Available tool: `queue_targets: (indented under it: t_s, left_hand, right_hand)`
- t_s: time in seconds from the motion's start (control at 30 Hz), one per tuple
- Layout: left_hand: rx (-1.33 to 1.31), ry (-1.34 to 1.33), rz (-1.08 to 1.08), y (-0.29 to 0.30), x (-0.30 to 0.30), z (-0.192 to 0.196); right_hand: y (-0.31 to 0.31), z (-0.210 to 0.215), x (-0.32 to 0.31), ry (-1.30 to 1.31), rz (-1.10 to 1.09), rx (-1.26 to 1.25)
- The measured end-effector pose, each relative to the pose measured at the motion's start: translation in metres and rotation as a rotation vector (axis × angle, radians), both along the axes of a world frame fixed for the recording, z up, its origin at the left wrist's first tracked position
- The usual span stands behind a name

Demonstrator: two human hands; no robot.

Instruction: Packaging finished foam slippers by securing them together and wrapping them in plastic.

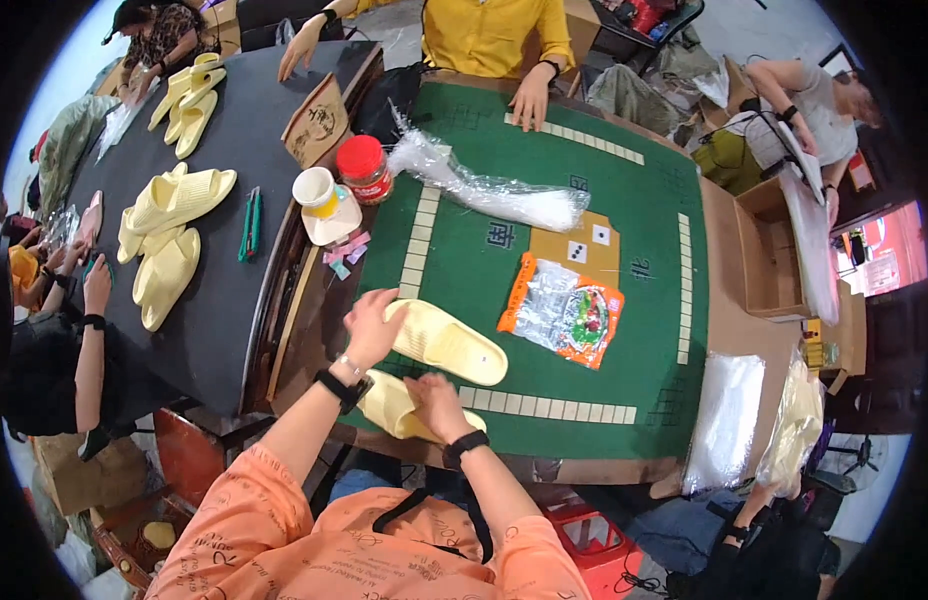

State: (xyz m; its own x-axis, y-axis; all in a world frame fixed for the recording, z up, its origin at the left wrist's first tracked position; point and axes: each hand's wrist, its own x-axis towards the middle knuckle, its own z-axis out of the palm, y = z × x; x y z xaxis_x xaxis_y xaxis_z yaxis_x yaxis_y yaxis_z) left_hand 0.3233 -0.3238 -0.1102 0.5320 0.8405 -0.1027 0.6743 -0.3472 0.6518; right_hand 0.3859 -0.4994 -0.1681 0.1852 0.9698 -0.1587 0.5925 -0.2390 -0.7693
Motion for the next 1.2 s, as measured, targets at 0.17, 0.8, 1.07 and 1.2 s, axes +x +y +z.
queue_targets:
  t_s: [0.17, 0.8, 1.07, 1.2]
  left_hand:
    - [-0.403, 0.035, 0.417, -0.029, -0.097, -0.044]
    - [-0.041, -0.015, -0.384, 0.01, -0.045, -0.028]
    - [0.199, 0.631, 0.403, 0.124, -0.14, -0.136]
    - [0.211, 0.461, 0.201, 0.111, -0.128, -0.118]
  right_hand:
    - [0.034, 0.027, 0.025, -0.051, -0.282, 0.097]
    - [-0.041, -0.034, 0.012, -0.153, -0.654, -0.208]
    - [-0.036, 0.015, -0.004, -0.149, -0.666, -0.051]
    - [-0.033, 0.047, -0.011, -0.071, -0.713, -0.01]
